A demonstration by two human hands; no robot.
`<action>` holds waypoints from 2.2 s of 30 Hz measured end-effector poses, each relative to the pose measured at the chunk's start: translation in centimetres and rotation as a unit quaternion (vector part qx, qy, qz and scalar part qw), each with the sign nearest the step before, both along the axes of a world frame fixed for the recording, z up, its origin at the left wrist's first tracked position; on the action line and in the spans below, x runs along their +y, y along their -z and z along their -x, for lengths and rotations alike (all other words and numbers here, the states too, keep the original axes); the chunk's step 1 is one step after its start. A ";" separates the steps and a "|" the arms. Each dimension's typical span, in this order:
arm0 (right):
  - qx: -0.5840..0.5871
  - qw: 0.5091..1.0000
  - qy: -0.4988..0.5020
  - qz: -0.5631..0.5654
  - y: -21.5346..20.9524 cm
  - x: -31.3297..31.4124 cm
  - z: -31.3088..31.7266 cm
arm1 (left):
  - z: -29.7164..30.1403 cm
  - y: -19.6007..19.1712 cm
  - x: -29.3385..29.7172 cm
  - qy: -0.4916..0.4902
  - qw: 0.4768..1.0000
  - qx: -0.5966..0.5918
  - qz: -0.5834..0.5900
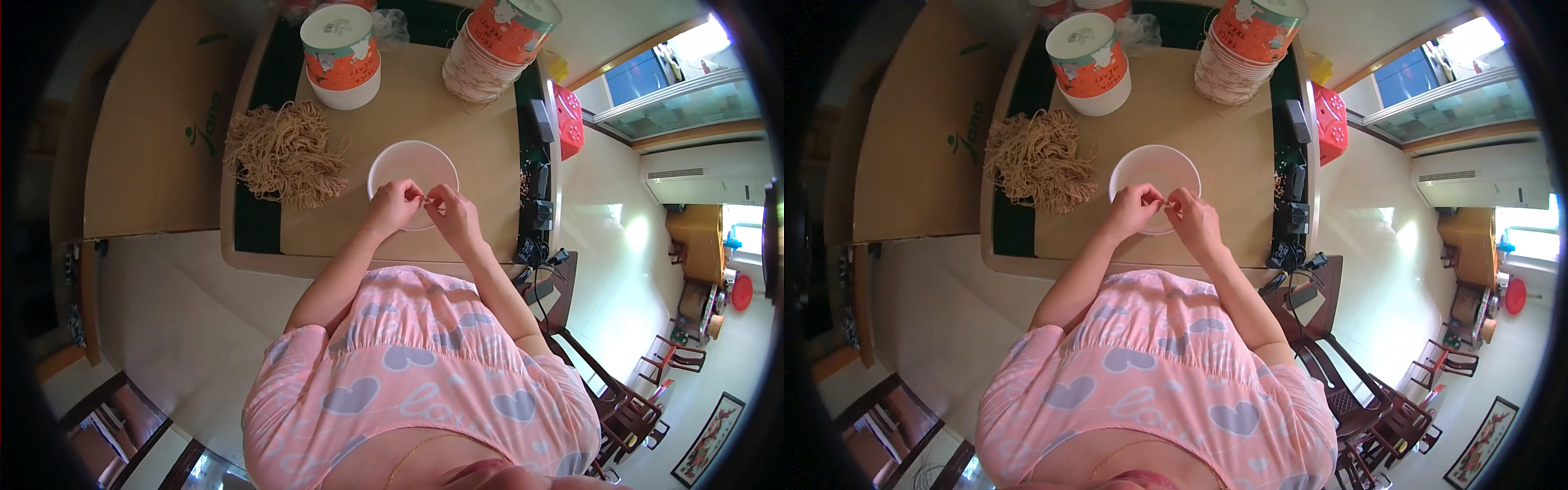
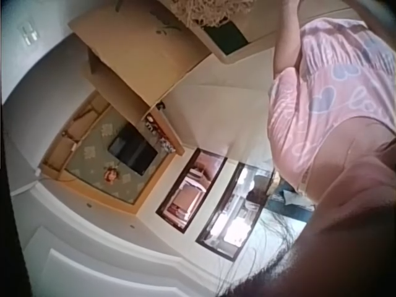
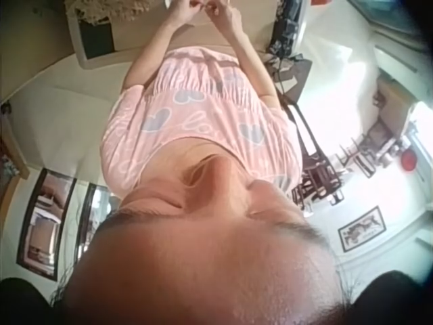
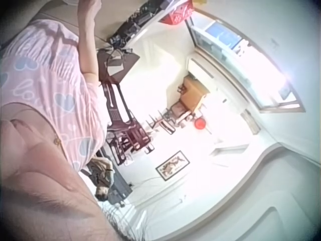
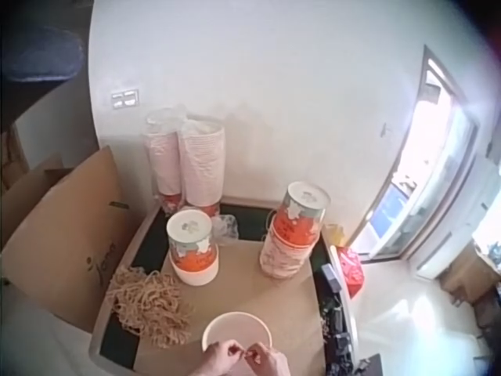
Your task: The person is manually attaching rubber bands or strings to paper cups for packaging.
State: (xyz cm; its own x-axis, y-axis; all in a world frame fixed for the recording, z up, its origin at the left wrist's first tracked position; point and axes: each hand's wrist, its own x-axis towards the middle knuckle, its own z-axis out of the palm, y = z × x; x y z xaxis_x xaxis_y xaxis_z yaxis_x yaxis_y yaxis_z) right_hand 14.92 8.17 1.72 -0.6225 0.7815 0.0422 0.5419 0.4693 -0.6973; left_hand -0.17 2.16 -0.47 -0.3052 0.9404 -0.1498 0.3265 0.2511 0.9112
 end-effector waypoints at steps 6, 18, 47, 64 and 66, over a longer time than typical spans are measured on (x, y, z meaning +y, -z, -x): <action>0.003 1.000 0.000 0.001 0.5 0.1 0.0 | 0.0 -0.3 0.0 0.000 1.000 -0.006 0.004; -0.010 1.000 -0.009 -0.012 -0.2 0.2 0.2 | 0.1 -0.2 0.2 0.012 1.000 0.010 -0.003; -0.014 0.999 -0.019 -0.023 0.1 0.3 -0.2 | 0.0 -1.2 0.0 -0.007 1.000 -0.015 -0.013; 0.072 0.997 -0.016 0.008 -1.1 0.7 -0.3 | -0.1 -1.2 0.2 -0.008 0.999 -0.041 -0.013; 0.080 0.996 -0.011 0.040 -1.6 0.7 -0.4 | -0.1 -1.9 0.0 0.002 0.999 -0.032 -0.027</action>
State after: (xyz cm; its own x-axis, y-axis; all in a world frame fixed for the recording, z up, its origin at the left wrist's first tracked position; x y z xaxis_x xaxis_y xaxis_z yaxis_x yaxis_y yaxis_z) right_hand 15.35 8.85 3.37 -0.6291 0.7732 0.0805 0.4109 0.4187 -0.8098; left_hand -0.09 2.11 1.44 -0.2926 0.9489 -0.1181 0.2688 0.2002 0.9422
